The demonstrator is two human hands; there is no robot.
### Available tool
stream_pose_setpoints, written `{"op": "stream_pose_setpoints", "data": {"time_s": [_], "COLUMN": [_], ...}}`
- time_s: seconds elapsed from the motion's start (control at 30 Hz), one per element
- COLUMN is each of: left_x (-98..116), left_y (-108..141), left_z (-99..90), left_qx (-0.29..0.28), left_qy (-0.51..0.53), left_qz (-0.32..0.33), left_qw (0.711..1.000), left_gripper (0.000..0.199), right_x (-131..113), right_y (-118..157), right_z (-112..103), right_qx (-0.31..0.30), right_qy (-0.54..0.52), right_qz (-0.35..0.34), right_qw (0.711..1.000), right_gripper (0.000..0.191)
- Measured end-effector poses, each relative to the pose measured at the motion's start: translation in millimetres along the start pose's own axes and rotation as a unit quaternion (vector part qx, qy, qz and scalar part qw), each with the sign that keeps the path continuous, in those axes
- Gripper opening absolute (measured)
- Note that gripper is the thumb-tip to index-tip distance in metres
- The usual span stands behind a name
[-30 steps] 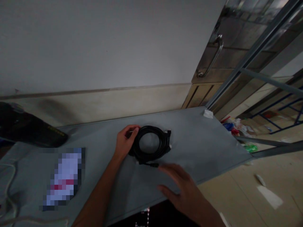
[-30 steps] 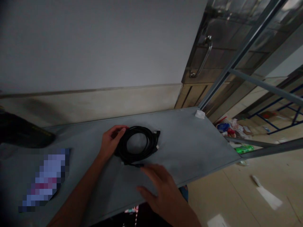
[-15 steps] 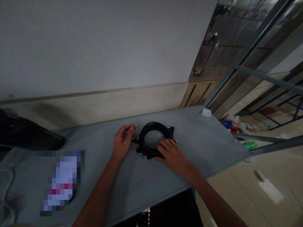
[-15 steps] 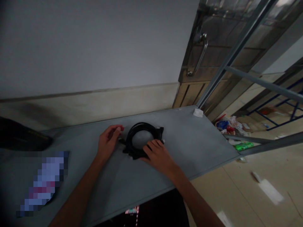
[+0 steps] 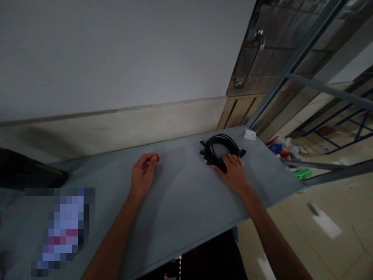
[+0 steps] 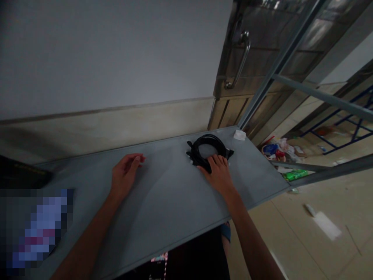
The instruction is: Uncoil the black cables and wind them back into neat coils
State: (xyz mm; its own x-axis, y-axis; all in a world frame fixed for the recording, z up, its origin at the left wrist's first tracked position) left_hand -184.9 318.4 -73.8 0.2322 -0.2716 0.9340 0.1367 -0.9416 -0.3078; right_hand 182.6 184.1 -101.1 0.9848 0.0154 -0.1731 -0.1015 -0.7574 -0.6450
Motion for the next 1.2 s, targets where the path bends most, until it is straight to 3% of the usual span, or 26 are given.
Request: {"op": "stream_pose_setpoints", "data": {"time_s": [0.23,0.4,0.6,1.2], "left_x": [3.4,1.7,2.3,0.3], "left_y": [0.4,0.4,0.6,1.2], "left_z": [-0.1,-0.9,-0.6,1.0], "left_qx": [0.0,0.001,0.002,-0.019], "left_qy": [-0.015,-0.009,0.002,-0.01], "left_qz": [0.015,0.014,0.016,0.023], "left_qw": [1.0,1.0,1.0,1.0], "left_gripper": [0.042,0.043,0.043,0.04], "right_x": [-3.5,-1.6,-1.3,1.5], "right_y": [-4.9,-6.7,-7.8,-6.7], "right_z": [-7.6,-13.6,-15.5,-4.8], "right_qx": [0.046,0.105,0.12,0.08], "right_qy": [-0.023,-0.038,-0.047,-0.01], "right_qz": [0.037,0.048,0.063,0.021], "right_qw": [0.998,0.993,0.99,0.997], "right_gripper": [0.066,0.058,0.055,0.05]}}
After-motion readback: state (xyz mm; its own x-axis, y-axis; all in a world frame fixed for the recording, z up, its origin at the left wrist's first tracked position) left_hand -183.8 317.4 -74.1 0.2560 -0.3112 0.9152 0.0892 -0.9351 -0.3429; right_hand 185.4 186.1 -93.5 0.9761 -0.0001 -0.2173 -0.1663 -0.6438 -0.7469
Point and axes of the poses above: each hand's wrist, its own y-axis away from the middle knuckle, its own z-axis out of the palm, x = y × z, the point moved 3 cm from there along -y, towards the middle knuckle, and after that the axes turned 13 degrees about x, right-handed, at the moved point
